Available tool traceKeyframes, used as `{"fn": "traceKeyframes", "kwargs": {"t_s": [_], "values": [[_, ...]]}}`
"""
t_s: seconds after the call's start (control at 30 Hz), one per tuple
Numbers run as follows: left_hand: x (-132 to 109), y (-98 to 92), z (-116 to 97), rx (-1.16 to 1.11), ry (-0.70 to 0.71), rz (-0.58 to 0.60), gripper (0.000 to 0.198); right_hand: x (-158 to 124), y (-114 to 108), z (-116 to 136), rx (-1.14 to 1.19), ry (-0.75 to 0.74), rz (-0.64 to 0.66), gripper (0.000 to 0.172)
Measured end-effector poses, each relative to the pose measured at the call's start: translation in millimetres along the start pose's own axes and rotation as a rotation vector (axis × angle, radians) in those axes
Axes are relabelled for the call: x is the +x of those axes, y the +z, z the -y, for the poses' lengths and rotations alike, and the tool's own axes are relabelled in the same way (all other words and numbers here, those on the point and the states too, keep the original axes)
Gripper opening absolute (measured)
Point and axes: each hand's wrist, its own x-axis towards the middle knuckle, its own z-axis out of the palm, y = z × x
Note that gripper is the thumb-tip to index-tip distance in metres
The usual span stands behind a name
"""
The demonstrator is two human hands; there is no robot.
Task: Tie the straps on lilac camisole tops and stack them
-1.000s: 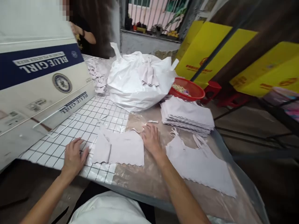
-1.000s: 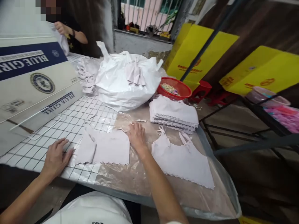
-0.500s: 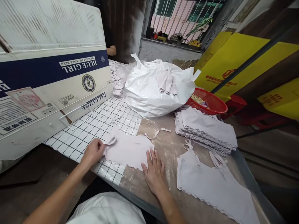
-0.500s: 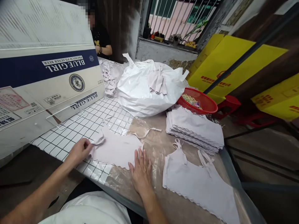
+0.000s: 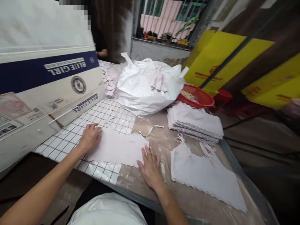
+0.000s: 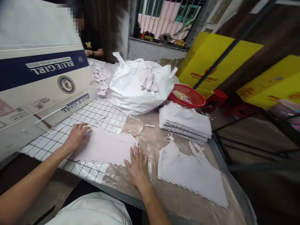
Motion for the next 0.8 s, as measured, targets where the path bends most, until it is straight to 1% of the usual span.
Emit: {"fn": "traceKeyframes", "kwargs": {"t_s": [0.03,0.1,0.17,0.2,0.27,0.33,0.4,0.43,0.5,0.53,0.63,0.7,0.73,0.77,0.8], "values": [[4,2.9,-5,-0.018,0.015,-0.020,0.026,5,-7,-3,0.018,0.004,-0.025,0.049],[15,12.4,-25,-0.106,0.117,-0.003,0.024,21,-23,-12,0.036,0.044,-0.102,0.042],[31,26.4,-56,-0.207,0.231,0.065,0.021,44,-38,-22,0.025,0.080,-0.166,0.037],[39,34.5,-74,-0.241,0.265,0.102,0.020,57,-43,-26,0.014,0.076,-0.170,0.035],[57,51.3,-107,-0.276,0.290,0.162,0.021,83,-48,-31,-0.014,0.023,-0.120,0.033],[72,67.0,-133,-0.286,0.293,0.192,0.022,106,-48,-33,-0.047,-0.050,-0.044,0.025],[80,79.9,-146,-0.306,0.303,0.196,0.017,121,-48,-32,-0.085,-0.113,0.010,0.019],[83,85.2,-149,-0.322,0.309,0.193,0.014,124,-50,-30,-0.104,-0.136,0.033,0.020],[84,93.9,-149,-0.364,0.317,0.187,0.014,120,-57,-26,-0.140,-0.166,0.076,0.024],[83,97.7,-148,-0.389,0.319,0.182,0.016,112,-62,-22,-0.155,-0.171,0.093,0.025],[82,107.1,-141,-0.463,0.317,0.162,0.017,69,-85,-6,-0.134,-0.153,0.151,0.024],[82,111.6,-138,-0.510,0.312,0.151,0.017,34,-101,5,0.004,-0.174,0.249,0.016],[82,113.1,-137,-0.533,0.307,0.144,0.018,19,-108,9,0.132,-0.207,0.320,0.012],[82,113.9,-136,-0.555,0.301,0.137,0.018,7,-112,11,0.273,-0.226,0.381,0.012],[83,114.2,-135,-0.576,0.292,0.128,0.018,0,-115,11,0.408,-0.216,0.424,0.015]]}}
